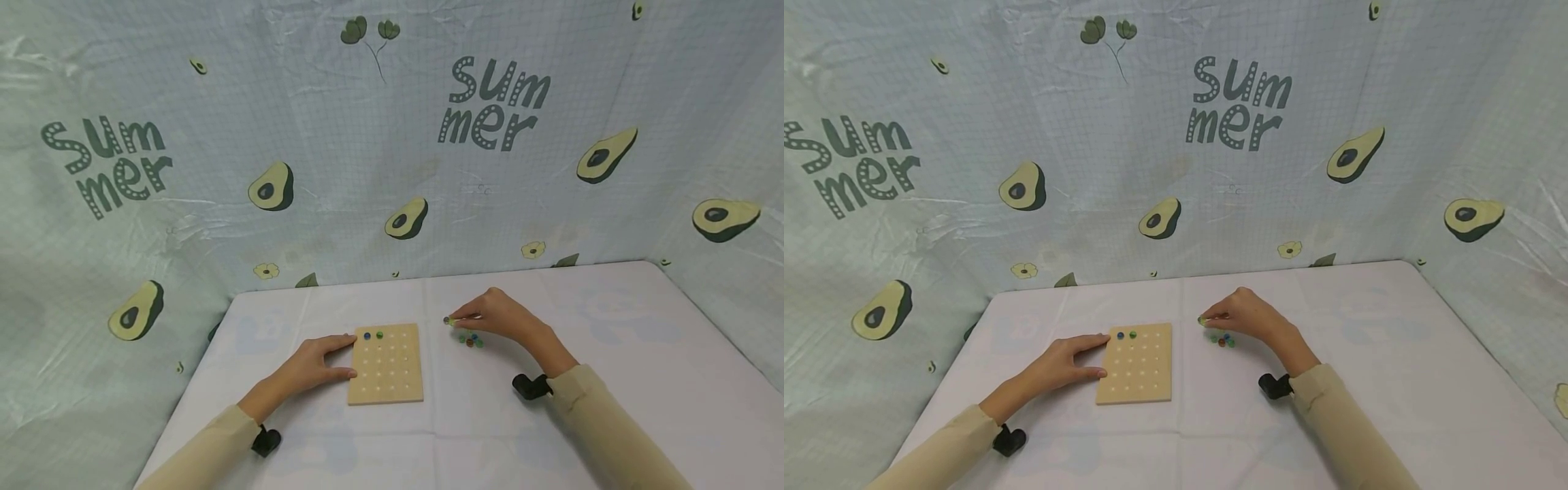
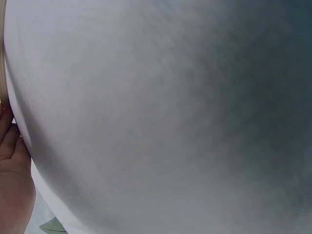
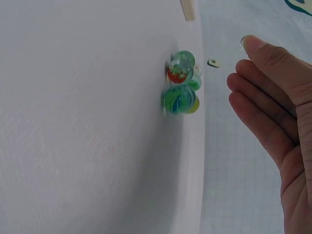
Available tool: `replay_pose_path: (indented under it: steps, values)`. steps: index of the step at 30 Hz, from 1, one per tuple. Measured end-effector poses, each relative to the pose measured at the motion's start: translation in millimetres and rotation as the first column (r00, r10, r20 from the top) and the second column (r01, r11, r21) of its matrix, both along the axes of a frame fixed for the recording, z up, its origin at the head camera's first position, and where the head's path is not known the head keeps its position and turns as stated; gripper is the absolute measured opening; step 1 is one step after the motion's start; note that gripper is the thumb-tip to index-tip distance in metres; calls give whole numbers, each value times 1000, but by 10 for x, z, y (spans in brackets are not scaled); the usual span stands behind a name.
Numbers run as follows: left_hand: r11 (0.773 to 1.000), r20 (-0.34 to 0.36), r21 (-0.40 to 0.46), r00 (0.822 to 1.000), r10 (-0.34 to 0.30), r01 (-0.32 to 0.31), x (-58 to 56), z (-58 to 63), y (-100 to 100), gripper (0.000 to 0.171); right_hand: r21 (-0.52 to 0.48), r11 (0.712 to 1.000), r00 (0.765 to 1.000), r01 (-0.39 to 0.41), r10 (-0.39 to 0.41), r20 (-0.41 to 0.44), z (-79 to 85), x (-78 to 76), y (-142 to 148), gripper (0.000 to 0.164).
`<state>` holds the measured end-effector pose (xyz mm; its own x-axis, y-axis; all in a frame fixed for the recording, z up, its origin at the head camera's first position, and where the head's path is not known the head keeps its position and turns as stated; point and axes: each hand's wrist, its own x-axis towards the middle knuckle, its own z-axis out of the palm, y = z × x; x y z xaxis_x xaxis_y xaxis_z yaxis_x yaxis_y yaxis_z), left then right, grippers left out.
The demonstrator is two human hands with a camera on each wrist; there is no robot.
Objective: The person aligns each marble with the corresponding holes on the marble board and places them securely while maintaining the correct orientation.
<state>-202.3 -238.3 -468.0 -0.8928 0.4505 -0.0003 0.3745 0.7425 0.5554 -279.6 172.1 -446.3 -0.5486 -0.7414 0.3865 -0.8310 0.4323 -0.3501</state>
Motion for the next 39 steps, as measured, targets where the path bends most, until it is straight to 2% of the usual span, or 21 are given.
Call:
replay_pose_path:
  steps: [9,14,29,39]
  values:
    - [1000,-3,-5,1000,4,-4,-13,-6,6,77,-17,1000,1000,0,0,12,-1,-5,-132,18]
    - [1000,-11,-5,1000,-9,9,-25,15,15,77,-52,999,999,11,-8,49,22,-1,-188,19]
    - [1000,-11,-6,1000,4,-4,-9,15,1,76,-144,988,998,-53,58,30,33,-55,-558,20]
    - [1000,-7,-12,1000,4,-4,7,6,-10,76,-178,982,994,-64,78,72,11,-59,-795,20]
